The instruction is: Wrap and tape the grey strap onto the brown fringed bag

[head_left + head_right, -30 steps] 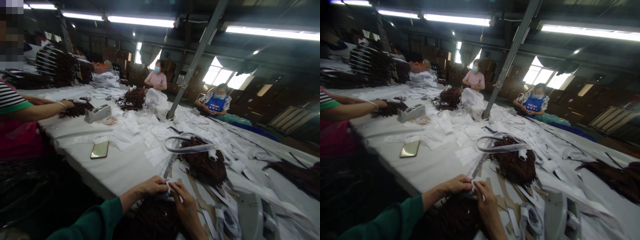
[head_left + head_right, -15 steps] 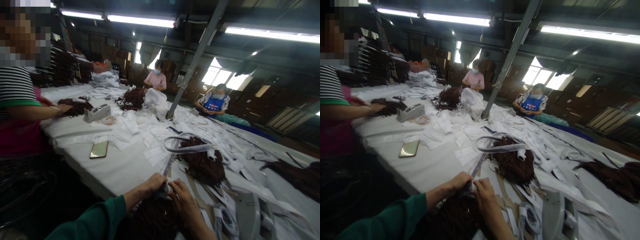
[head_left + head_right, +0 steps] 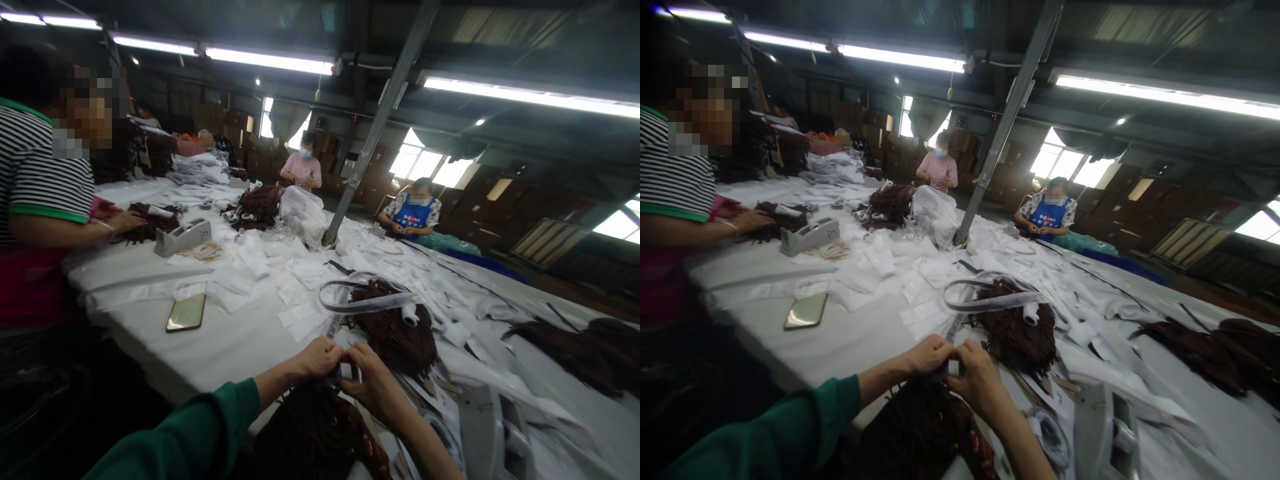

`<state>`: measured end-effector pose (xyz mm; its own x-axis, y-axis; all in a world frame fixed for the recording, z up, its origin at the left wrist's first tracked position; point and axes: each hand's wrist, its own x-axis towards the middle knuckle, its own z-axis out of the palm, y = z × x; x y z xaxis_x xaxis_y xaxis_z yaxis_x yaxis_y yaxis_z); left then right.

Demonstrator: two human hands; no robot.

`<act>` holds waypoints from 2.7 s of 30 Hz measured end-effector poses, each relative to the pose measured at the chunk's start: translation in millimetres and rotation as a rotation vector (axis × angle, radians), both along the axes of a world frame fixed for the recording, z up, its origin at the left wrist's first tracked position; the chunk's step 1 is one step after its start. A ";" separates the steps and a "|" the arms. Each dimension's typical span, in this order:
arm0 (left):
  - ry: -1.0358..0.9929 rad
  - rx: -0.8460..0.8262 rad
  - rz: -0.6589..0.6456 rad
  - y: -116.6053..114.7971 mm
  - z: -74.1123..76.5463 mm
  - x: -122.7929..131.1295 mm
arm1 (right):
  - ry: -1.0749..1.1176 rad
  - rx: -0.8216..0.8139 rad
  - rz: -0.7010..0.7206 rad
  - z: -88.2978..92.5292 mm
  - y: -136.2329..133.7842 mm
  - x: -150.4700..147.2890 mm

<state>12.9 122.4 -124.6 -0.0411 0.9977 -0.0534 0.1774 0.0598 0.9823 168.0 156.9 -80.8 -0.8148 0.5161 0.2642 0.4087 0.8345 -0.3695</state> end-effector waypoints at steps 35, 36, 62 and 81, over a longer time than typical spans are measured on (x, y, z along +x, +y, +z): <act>0.170 0.226 -0.138 -31.6 -10.6 8.4 | 0.159 0.124 -0.078 -24.1 -13.5 17.1; 0.194 0.225 -0.134 -31.7 -12.3 7.7 | 0.164 0.188 -0.068 -25.7 -15.2 15.1; -0.350 0.001 -0.009 -23.3 -45.0 1.3 | 0.044 0.499 -0.165 -66.6 -31.7 30.4; 0.088 0.147 0.066 -42.0 -89.9 -4.9 | 0.505 -0.397 -1.329 -54.8 -11.5 275.0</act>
<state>8.0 80.3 -214.5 -0.1047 0.9895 0.0993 0.2638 -0.0686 0.9621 443.1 145.4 -135.7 0.4367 0.8989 0.0358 0.5373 -0.2287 -0.8118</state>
